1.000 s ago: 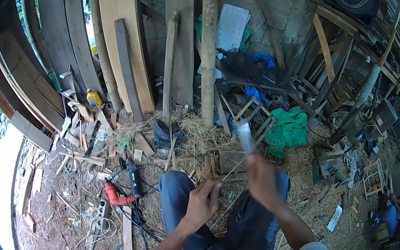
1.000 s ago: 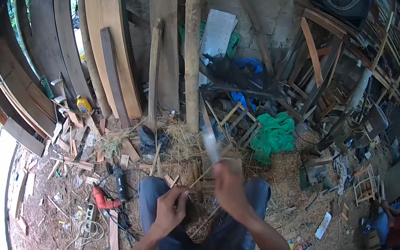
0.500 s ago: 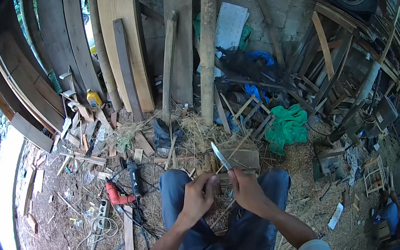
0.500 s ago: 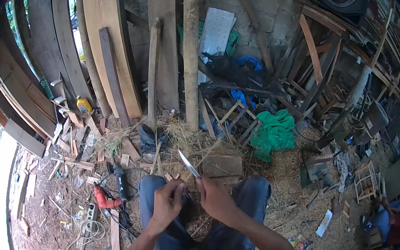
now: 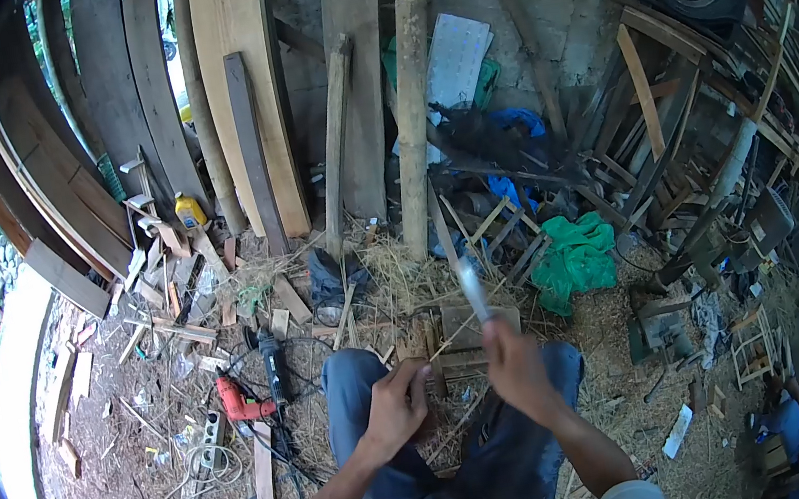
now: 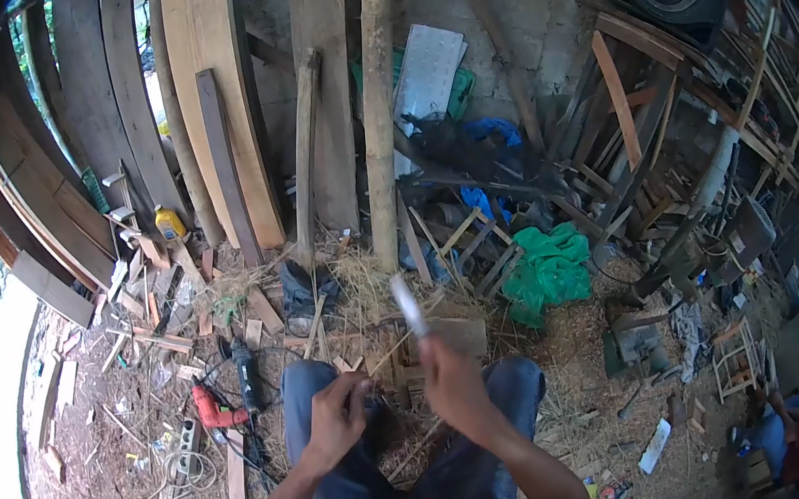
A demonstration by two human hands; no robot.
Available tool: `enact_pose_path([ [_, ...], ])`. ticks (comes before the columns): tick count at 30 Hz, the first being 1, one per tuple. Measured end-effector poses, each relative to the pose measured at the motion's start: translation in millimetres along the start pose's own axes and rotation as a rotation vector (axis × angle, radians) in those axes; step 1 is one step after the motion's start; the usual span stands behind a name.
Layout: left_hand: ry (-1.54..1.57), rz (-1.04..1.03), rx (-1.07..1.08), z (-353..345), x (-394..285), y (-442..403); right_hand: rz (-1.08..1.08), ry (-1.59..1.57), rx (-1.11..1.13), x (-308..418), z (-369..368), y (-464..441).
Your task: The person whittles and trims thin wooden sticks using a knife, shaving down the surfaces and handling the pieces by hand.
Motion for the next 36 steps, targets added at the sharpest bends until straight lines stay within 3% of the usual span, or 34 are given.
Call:
enact_pose_path([
  [1,0.012,0.079,0.029,0,-3,1,-0.01,-0.003,0.0,-4,-7,3],
  [4,0.005,0.056,-0.028,-4,-6,-4,0.06,0.0,0.03,-11,-19,8],
  [6,0.016,0.03,-0.036,-4,-5,-5,-0.022,-0.003,0.026,-4,-4,1],
  [7,0.026,0.025,-0.036,-2,-7,-4,-0.028,-0.062,-0.122,-4,3,-4],
  [10,0.019,0.004,-0.054,-6,-9,-8,0.101,0.114,-0.034,-15,-34,9],
  [12,0.036,0.013,-0.037,-5,-7,-5,0.103,0.038,0.024,-7,-8,-4],
  [14,0.05,0.041,-0.011,-4,-6,-4,-0.12,-0.119,-0.111,-4,9,-10],
  [15,0.054,0.039,-0.019,-7,-7,-6,0.043,0.016,-0.115,-8,-6,1],
  [16,0.056,0.036,-0.03,-8,-10,-7,0.043,0.02,-0.108,-9,-15,8],
  [18,0.039,0.085,0.023,-6,-7,-4,0.064,0.036,0.155,-8,-27,14],
  [20,0.019,0.13,0.081,-5,-5,-8,0.015,-0.023,0.042,-9,-15,4],
  [23,0.067,0.032,-0.003,-7,-7,-6,0.129,-0.048,-0.04,-13,-18,4],
  [26,0.056,0.067,0.024,-5,-4,-10,0.038,-0.035,0.028,-2,-15,6],
  [27,0.056,0.06,0.025,-4,-8,-9,-0.172,-0.113,0.017,6,0,-1],
  [28,0.058,0.06,0.021,-4,-10,-6,-0.175,-0.109,0.026,3,-10,5],
  [30,0.067,0.097,0.018,-3,-5,-6,0.355,0.045,-0.064,1,-40,19],
  [32,0.075,0.106,0.032,-1,2,-9,0.477,0.094,-0.169,-8,-36,12],
  [34,0.133,0.163,0.086,-1,6,-3,0.089,-0.06,-0.049,-5,-8,-2],
  [36,0.145,0.172,0.072,0,-2,-6,-0.02,-0.086,-0.069,-5,-9,-3],
])
Point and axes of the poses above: each hand's wrist, its own y-axis away from the middle knuckle, its own z-axis out of the back of the hand, x = y × z, the point moved 1 cm from there along -y, towards the middle knuckle, and after that the axes turned 3 degrees about -z, right-handed, at the moved point
